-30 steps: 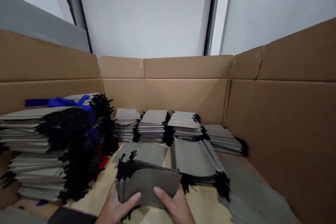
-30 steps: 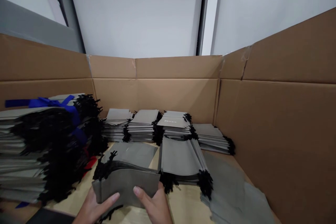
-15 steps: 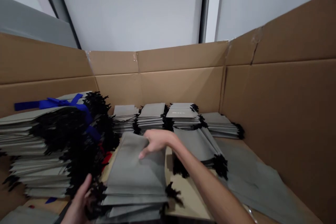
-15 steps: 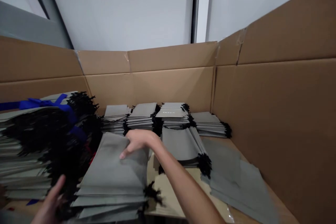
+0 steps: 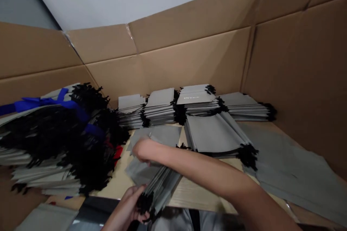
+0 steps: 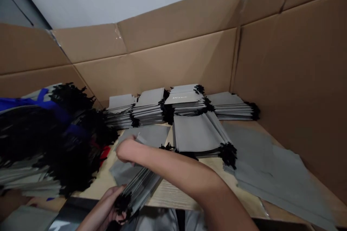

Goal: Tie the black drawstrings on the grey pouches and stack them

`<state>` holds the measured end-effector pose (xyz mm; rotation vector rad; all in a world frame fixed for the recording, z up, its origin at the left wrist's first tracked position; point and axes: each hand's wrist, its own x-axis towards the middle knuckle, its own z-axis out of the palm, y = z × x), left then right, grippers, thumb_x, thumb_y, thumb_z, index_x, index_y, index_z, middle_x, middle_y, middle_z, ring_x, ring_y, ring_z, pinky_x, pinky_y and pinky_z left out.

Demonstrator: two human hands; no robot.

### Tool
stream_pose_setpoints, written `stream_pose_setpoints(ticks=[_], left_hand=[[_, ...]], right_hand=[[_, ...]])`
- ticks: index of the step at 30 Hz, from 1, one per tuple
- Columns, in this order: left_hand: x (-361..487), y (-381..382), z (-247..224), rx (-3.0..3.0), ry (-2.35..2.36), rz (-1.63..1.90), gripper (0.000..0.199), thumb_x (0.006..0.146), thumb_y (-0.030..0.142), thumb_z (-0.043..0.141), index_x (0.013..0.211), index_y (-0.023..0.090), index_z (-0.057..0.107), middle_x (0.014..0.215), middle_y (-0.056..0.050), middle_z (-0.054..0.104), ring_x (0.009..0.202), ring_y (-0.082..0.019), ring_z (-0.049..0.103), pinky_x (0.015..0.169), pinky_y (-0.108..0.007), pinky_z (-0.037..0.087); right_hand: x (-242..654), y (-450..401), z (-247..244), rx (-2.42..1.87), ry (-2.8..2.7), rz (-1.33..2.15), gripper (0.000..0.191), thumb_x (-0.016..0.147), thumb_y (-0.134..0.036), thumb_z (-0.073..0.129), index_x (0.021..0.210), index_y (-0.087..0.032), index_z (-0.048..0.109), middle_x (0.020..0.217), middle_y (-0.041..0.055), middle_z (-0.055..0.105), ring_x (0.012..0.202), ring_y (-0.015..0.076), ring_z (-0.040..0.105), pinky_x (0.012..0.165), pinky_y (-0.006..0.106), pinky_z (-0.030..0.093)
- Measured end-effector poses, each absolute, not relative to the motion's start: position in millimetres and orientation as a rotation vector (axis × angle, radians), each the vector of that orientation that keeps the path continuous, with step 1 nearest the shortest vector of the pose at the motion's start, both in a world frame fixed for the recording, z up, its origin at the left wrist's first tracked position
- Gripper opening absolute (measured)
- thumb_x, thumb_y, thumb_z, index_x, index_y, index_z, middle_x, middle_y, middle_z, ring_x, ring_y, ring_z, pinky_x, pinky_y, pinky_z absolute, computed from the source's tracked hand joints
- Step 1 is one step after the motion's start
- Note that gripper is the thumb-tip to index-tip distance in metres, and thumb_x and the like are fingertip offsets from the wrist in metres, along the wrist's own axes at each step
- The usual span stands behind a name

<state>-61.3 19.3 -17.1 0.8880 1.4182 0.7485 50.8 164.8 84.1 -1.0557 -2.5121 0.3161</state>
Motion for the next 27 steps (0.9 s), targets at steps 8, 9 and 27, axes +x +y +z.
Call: stream_pose_setpoints(ticks=[8, 9, 27], left_hand=[[-54, 27, -14, 1.014, 1.334, 0.511, 0.081, 0.075, 0.093, 0.062, 0.103, 0.017, 0.065, 0.061, -0.007, 0.076, 0.054, -0.029, 0.077, 0.050, -0.036, 0.060], [-58, 28, -11, 1.061, 1.331, 0.483, 0.083, 0.075, 0.095, 0.059, 0.101, 0.017, 0.065, 0.063, -0.009, 0.077, 0.053, -0.029, 0.076, 0.050, -0.036, 0.060], [-103, -19, -1, 2.021, 1.592, 0.636, 0.022, 0.110, 0.043, 0.056, 0.131, 0.035, 0.061, 0.104, 0.003, 0.078, 0.086, -0.016, 0.077, 0.077, -0.019, 0.059]], right_hand=[[129, 90, 66, -0.829, -2.718, 0.203, 0.012, 0.106, -0.025, 0.064, 0.107, -0.020, 0.075, 0.111, 0.0069, 0.076, 0.116, 0.0266, 0.064, 0.106, 0.044, 0.053], [138, 82, 63, -0.818, -2.716, 0.215, 0.014, 0.108, -0.025, 0.061, 0.106, -0.020, 0.075, 0.110, 0.0061, 0.076, 0.114, 0.0253, 0.063, 0.106, 0.042, 0.052], [178, 23, -12, -0.902, -2.333, 0.228, 0.032, 0.107, -0.022, 0.058, 0.137, -0.021, 0.068, 0.137, 0.0115, 0.073, 0.133, 0.0322, 0.063, 0.118, 0.059, 0.053]])
